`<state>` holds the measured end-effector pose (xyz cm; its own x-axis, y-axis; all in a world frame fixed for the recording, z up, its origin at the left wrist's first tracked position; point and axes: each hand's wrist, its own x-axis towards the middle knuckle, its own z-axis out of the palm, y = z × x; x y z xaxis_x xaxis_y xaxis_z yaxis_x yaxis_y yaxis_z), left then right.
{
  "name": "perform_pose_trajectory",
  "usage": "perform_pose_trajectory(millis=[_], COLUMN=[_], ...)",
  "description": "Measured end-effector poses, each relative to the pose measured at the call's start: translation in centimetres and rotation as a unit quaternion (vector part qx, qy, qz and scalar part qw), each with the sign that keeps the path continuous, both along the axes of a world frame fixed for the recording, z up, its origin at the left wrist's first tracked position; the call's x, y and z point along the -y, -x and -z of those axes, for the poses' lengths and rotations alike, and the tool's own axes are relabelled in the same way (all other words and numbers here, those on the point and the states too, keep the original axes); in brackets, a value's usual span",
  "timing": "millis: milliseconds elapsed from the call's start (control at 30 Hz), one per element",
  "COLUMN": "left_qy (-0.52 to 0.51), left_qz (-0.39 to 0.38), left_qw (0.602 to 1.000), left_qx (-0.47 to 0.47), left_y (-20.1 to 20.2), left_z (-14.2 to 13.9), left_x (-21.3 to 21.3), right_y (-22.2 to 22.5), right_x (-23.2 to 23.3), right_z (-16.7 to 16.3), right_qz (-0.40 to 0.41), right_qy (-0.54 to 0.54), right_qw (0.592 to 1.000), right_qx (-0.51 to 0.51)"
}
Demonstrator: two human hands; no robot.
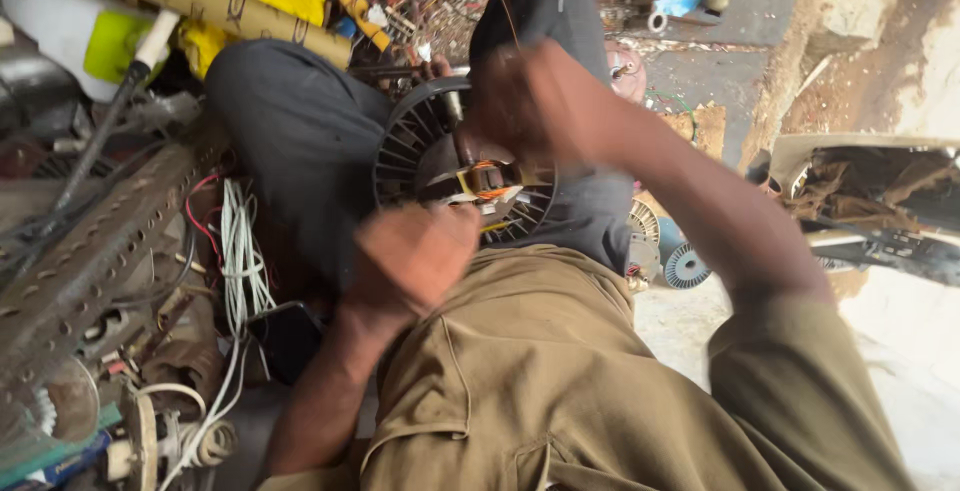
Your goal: The person is winding copper wire onto a motor stator. They hold the stator in their lap and repeatedly wrap the wire around the central core by hand.
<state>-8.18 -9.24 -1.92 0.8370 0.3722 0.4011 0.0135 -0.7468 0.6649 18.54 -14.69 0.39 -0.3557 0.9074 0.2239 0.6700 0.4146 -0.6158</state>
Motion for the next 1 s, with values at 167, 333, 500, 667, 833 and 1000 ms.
perform_pose_trajectory(millis=[167,333,500,667,833,1000], left_qy=[0.247,0.183,0.076,0.31,0.123,0.312], left_qz=[0.041,0.135,0.101,-0.019,0.143,0.038], left_qw=[0.955,0.966,0.99,0.946,0.979,0.949], left_qx=[0.158,-0.125,0.055,0.093,-0.072,-0.016], left_y=[-5.8,-10.6,-2.0,-2.6,-10.5,-5.0], left_z=[0.0,-5.2,-2.5,2.3,-1.5,-4.0], left_x=[-4.6,-9.4,-1.9,-2.2,-8.9,-5.8], right_y=[-1.9,-0.2,0.5,-0.9,-1.0,3.0], right_x=[1.5,3.5,3.1,0.0,3.5,4.9], right_z=[0.8,-1.0,-1.2,0.9,-1.6,-3.0], right_qz=[0.212,0.004,0.029,0.109,0.098,-0.038], right_qy=[-0.003,0.075,0.069,-0.01,0.107,0.077], right_qw=[0.973,0.995,0.997,0.994,0.981,0.995], right_qx=[0.088,0.066,0.029,-0.005,0.127,0.059])
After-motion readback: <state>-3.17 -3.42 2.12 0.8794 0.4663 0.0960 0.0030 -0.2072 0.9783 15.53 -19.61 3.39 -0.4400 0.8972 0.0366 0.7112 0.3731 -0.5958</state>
